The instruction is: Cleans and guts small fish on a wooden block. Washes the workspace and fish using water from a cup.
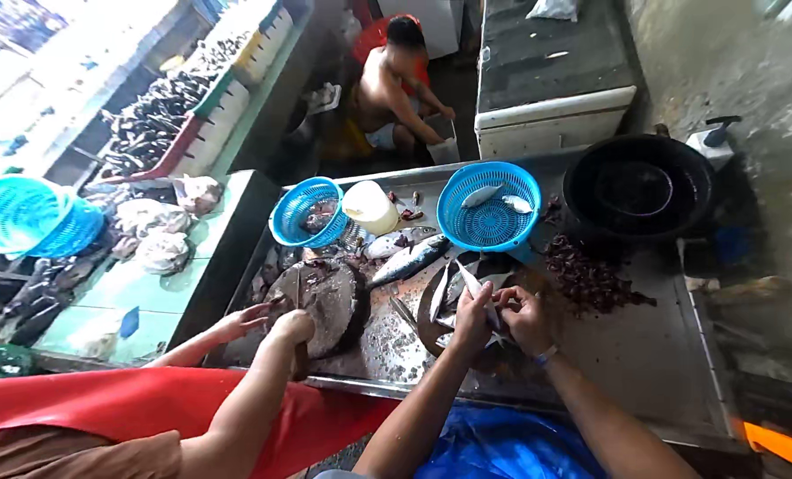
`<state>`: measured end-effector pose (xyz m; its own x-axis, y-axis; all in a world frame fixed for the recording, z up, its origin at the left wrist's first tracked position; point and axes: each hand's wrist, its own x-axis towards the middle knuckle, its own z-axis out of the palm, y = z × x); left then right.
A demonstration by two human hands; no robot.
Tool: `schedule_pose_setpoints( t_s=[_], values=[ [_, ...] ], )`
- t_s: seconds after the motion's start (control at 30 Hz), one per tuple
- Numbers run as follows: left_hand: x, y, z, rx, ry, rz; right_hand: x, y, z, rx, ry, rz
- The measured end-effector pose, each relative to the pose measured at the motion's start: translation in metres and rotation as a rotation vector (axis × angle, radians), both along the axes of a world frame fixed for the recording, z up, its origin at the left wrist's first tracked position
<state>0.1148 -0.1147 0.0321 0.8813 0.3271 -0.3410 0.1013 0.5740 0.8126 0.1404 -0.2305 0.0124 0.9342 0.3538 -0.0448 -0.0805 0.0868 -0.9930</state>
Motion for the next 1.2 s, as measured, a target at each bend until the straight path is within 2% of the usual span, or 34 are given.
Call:
schedule_pose_setpoints(
  t_s=[0.17,0.3,0.53,0.63,0.73,0.8,0.83,0.9,0.97,1.0,1.1,1.2],
  values=[
    [0.004,-0.001,0.0,0.135,-0.053,0.057,-0.005,-0.002,0.003,-0.203,-0.057,0.069],
    [0.0,-0.002,-0.006,0.25,-0.044,0.043,0.003,-0.003,-0.001,-0.248,0.041,0.2],
    [-0.001,-0.002,-0.025,0.333,0.069,0.01,0.002,0.012,-0.027,-0.563,-0.28,0.266],
    [-0.001,0.005,-0.026,0.385,0.091,-0.045,0.003,0.016,-0.019,-0.696,-0.25,0.286],
    [0.0,0.013,-0.027,0.525,0.055,-0.094,0.004,0.022,0.002,-1.022,-0.288,0.321],
    [0.001,0.017,-0.025,0.638,0.02,-0.143,0.008,0.021,0.013,-1.111,-0.297,0.342],
    [0.002,0.018,-0.023,0.655,0.016,-0.171,0.013,0.019,0.017,-1.068,-0.262,0.387],
    [0.007,0.022,-0.02,0.619,0.048,-0.22,0.025,0.009,0.014,-0.771,-0.105,0.501],
    [0.015,0.025,-0.018,0.476,0.113,-0.203,0.034,-0.001,0.009,-0.548,-0.04,0.564],
    [0.019,0.026,-0.015,0.388,0.139,-0.175,0.035,-0.004,0.008,-0.493,-0.091,0.562],
    [0.031,0.026,-0.007,0.257,0.203,-0.066,0.029,-0.009,-0.005,-0.352,-0.362,0.327],
    [0.04,0.043,-0.018,0.352,0.249,-0.01,0.021,-0.014,-0.005,-0.182,-0.41,0.11]
  ],
)
